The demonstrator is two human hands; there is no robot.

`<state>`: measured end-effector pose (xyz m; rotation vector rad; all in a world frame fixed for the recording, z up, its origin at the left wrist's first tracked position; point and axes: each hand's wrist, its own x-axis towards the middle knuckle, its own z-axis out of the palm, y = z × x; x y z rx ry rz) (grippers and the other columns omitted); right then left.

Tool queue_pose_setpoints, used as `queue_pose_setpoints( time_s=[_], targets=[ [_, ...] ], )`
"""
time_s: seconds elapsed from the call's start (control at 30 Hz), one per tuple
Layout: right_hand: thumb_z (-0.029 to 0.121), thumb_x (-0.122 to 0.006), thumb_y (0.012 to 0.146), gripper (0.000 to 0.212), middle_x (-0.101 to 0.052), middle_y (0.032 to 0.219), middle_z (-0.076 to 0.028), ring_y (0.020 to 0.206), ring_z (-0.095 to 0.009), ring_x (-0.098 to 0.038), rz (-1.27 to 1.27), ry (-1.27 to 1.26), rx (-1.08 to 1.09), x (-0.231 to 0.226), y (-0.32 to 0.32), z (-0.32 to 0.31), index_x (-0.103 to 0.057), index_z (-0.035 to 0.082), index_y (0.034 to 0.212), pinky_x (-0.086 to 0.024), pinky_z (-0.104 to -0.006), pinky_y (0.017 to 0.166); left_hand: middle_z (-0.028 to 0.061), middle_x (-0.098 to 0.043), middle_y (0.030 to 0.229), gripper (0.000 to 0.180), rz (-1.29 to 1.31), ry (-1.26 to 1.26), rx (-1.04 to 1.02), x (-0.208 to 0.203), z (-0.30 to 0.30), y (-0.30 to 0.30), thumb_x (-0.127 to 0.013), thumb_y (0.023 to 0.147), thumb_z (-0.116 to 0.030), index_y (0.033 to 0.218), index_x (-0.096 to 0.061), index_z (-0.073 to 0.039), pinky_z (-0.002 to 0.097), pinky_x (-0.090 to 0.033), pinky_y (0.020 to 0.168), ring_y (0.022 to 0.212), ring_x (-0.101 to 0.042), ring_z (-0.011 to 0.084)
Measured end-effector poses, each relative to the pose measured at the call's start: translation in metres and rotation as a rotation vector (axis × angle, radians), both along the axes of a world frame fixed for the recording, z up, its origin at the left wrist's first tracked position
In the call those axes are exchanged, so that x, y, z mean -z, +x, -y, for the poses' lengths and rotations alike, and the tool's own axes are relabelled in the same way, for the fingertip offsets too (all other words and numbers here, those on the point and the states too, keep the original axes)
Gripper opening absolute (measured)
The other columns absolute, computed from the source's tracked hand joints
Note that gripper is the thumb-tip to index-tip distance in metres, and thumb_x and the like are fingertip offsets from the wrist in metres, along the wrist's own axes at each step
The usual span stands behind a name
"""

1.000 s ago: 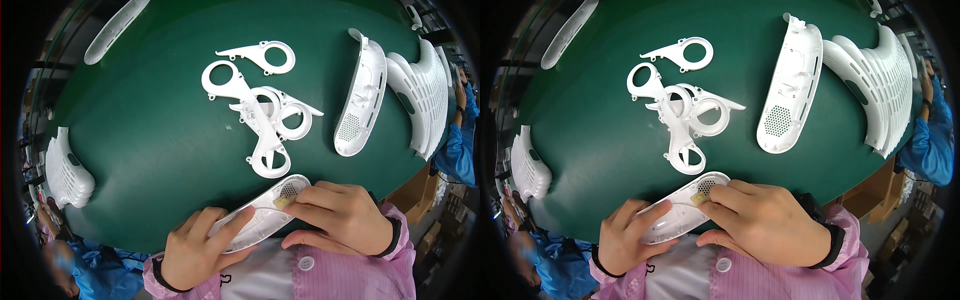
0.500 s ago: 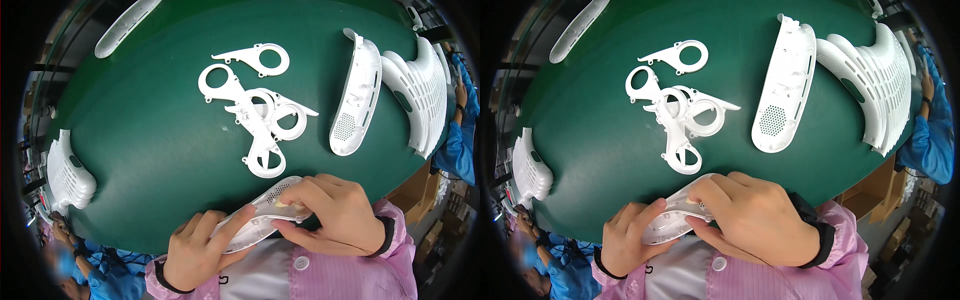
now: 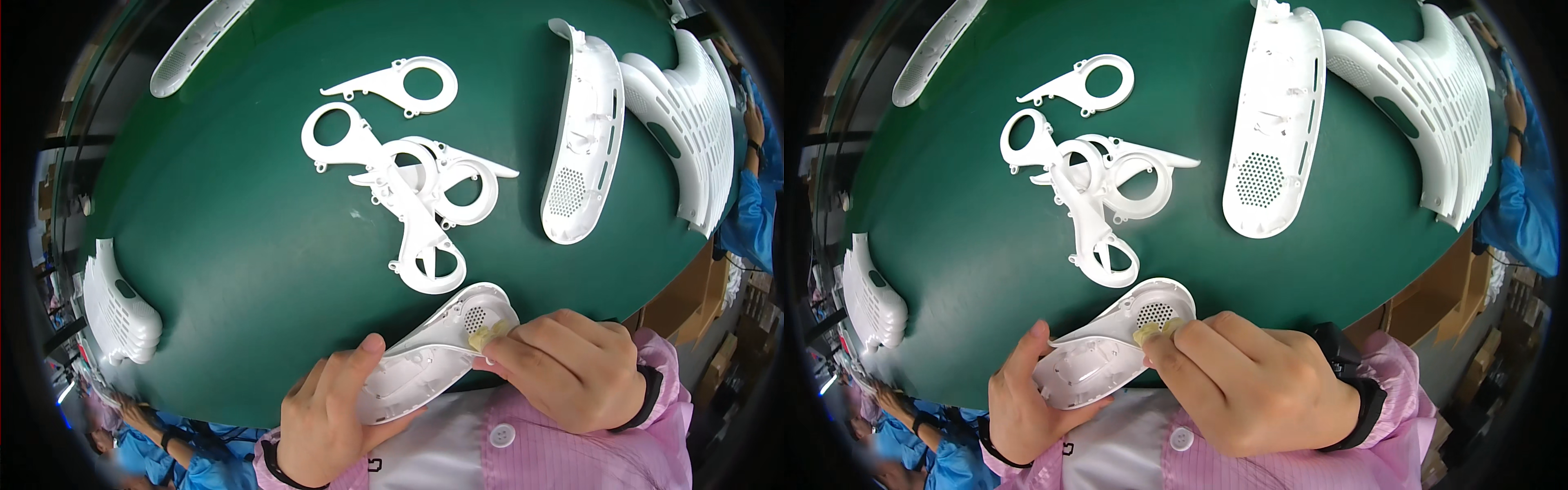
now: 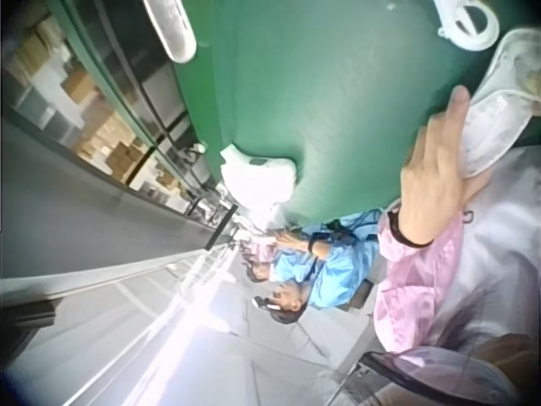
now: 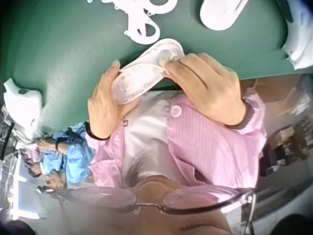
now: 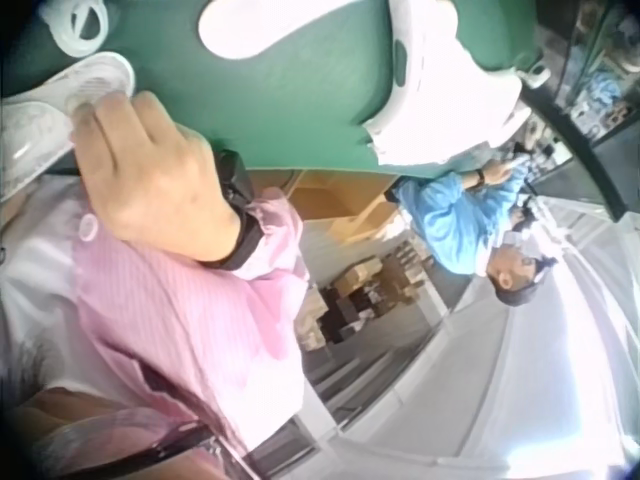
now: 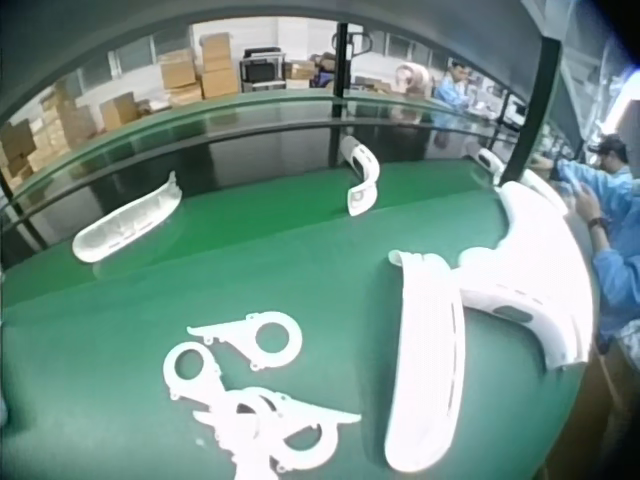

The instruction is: Assembling white plastic housing components on a production line, including snap-fitting parts and placing them into cardboard boxes.

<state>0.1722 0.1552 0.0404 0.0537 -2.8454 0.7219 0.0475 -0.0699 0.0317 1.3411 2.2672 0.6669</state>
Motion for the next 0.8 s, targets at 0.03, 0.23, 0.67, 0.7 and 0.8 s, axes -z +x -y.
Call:
queue_pose_setpoints(
  time_s=[0.03,0.23,0.67,0.7,0.8],
  targets=[
    [0.004,-0.074,0.071,0.023,-0.059,0.084,-0.005,0.061,-0.012,-0.055,-0.01,-0.002,0.005,0.001,0.0,0.001,-0.07,-0.004,0.092,-0.04,-0.0226,0.042,0.0203,-0.065,0.101,0.101,-0.02,0.007,-0.007,0.0,-0.001,0.0,-0.096,0.059,-0.028,0.138,-0.041,0.002,0.0436,-0.056,0.07,0.083,-0.069,0.0367],
    [0.011,-0.084,0.067,0.028,-0.058,0.075,-0.001,0.055,-0.015,-0.052,0.079,-0.053,0.159,0.002,-0.004,0.012,-0.07,0.005,0.091,-0.04,-0.027,0.044,0.0184,-0.064,0.101,0.087,0.046,-0.086,0.009,-0.008,-0.003,-0.002,-0.096,0.057,-0.026,0.127,-0.051,-0.003,0.043,-0.056,0.069,0.084,-0.068,0.0375],
    [0.019,-0.076,0.076,0.031,-0.057,0.083,-0.005,0.071,-0.018,-0.062,0.152,-0.34,-0.038,0.01,-0.011,-0.009,-0.068,0.0,0.099,-0.051,-0.03,0.054,0.0144,-0.063,0.101,0.084,0.032,-0.055,-0.019,-0.006,-0.006,-0.001,-0.094,0.06,-0.022,0.132,-0.053,-0.01,0.0424,-0.055,0.066,0.082,-0.066,0.0336],
    [0.022,-0.077,0.077,0.034,-0.058,0.085,-0.005,0.074,-0.02,-0.063,0.207,-0.378,-0.061,0.008,-0.012,-0.012,-0.068,0.0,0.101,-0.052,-0.0313,0.057,0.0137,-0.063,0.1,0.081,0.041,-0.064,-0.007,-0.005,-0.007,-0.001,-0.093,0.06,-0.021,0.131,-0.055,-0.011,0.0418,-0.056,0.065,0.081,-0.066,0.0329],
    [0.025,-0.077,0.078,0.036,-0.058,0.086,-0.005,0.077,-0.022,-0.064,0.279,-0.418,-0.08,0.004,-0.014,-0.014,-0.068,0.001,0.103,-0.053,-0.0332,0.062,0.0126,-0.062,0.099,0.077,0.047,-0.065,0.001,-0.006,-0.009,-0.001,-0.093,0.06,-0.02,0.129,-0.059,-0.012,0.0405,-0.056,0.063,0.08,-0.067,0.0316]
  ],
)
